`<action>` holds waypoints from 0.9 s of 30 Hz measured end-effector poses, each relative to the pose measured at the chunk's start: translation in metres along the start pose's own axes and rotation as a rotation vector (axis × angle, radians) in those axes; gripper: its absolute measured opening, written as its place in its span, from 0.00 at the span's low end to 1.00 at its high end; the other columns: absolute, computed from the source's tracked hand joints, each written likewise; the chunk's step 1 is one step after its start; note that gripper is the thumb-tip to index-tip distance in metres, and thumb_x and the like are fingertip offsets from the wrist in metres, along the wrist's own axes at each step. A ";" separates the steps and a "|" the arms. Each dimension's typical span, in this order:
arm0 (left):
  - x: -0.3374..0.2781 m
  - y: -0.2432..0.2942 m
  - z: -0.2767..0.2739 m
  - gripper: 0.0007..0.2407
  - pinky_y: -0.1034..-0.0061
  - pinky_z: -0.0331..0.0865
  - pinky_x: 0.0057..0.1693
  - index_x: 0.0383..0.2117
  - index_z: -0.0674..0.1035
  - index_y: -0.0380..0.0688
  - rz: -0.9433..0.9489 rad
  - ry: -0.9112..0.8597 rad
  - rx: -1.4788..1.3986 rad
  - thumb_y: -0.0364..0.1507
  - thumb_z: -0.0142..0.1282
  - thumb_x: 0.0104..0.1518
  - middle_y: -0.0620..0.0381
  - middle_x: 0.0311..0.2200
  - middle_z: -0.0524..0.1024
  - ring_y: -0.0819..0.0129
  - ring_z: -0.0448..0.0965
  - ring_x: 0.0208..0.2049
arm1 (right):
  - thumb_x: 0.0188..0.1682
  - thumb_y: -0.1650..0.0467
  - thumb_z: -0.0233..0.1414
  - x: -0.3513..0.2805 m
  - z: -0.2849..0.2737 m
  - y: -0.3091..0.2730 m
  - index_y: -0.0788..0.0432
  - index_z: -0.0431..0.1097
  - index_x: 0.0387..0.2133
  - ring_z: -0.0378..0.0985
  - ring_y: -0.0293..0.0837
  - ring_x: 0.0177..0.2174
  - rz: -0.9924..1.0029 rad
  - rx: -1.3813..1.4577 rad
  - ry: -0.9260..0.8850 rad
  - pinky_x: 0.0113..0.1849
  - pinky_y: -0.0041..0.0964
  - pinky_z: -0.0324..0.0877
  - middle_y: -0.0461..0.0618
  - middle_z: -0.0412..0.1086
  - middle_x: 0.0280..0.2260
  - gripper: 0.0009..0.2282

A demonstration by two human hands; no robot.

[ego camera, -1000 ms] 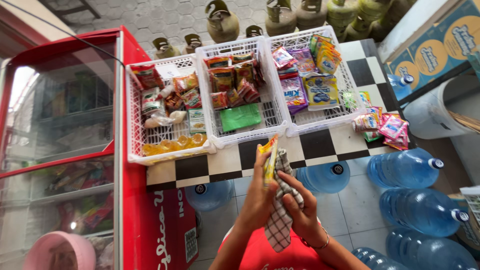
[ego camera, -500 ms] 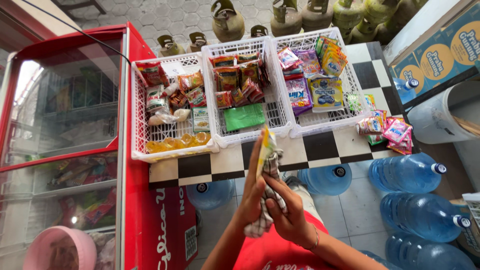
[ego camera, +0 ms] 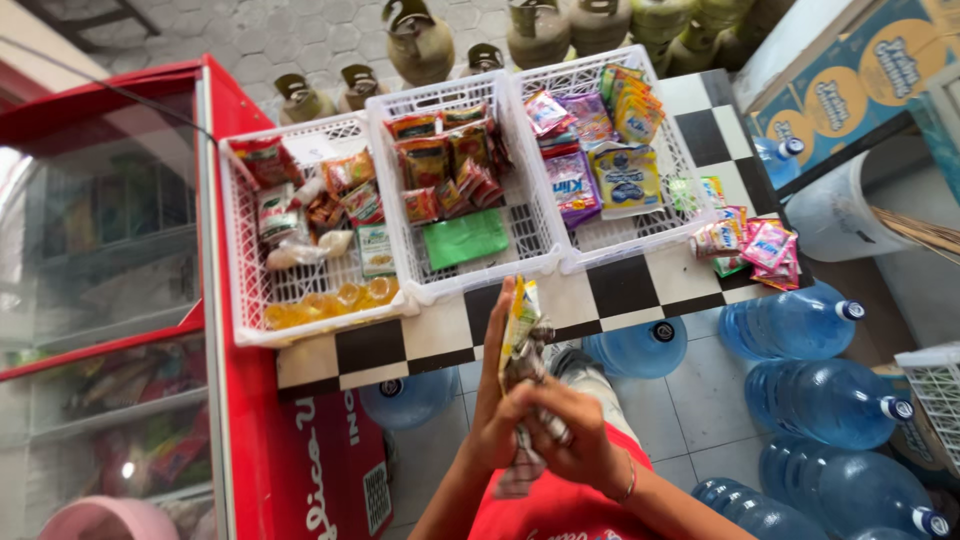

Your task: The person wipes individual snack packets with a cloth and places them into white plastic baskets on a checkered counter. The person handles packets one at a time, wiping each before stacking them in the baskets.

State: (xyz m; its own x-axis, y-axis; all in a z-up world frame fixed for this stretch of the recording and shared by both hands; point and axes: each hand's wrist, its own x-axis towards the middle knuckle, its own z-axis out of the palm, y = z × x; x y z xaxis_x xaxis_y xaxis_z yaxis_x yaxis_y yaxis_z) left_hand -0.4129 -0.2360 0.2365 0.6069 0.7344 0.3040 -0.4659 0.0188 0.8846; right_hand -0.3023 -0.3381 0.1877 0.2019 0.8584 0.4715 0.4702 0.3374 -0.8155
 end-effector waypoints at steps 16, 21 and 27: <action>0.000 0.001 0.019 0.42 0.57 0.46 0.73 0.74 0.37 0.46 -0.256 -0.043 -0.331 0.31 0.54 0.57 0.44 0.77 0.33 0.46 0.39 0.76 | 0.58 0.74 0.45 0.018 -0.009 0.004 0.68 0.56 0.65 0.67 0.49 0.63 0.061 0.108 0.099 0.62 0.41 0.62 0.61 0.64 0.63 0.21; -0.011 -0.009 0.025 0.36 0.52 0.38 0.81 0.74 0.53 0.40 0.148 -0.170 0.515 0.31 0.54 0.58 0.34 0.77 0.41 0.40 0.39 0.80 | 0.57 0.73 0.51 0.019 -0.021 0.032 0.63 0.59 0.73 0.73 0.43 0.38 0.721 0.236 0.113 0.41 0.40 0.73 0.64 0.75 0.42 0.28; 0.002 -0.023 0.011 0.30 0.48 0.43 0.79 0.68 0.66 0.41 0.234 -0.278 0.764 0.37 0.57 0.57 0.32 0.73 0.54 0.38 0.53 0.76 | 0.48 0.75 0.61 0.003 -0.033 0.033 0.69 0.71 0.50 0.79 0.37 0.41 0.505 0.275 -0.083 0.40 0.36 0.79 0.53 0.78 0.42 0.17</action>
State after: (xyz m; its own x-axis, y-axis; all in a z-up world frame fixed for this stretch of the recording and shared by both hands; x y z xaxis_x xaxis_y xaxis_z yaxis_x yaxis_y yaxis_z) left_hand -0.3940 -0.2429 0.2209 0.7316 0.4668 0.4968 -0.0964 -0.6507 0.7532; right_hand -0.2575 -0.3376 0.1729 0.2699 0.9627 -0.0176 0.0907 -0.0436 -0.9949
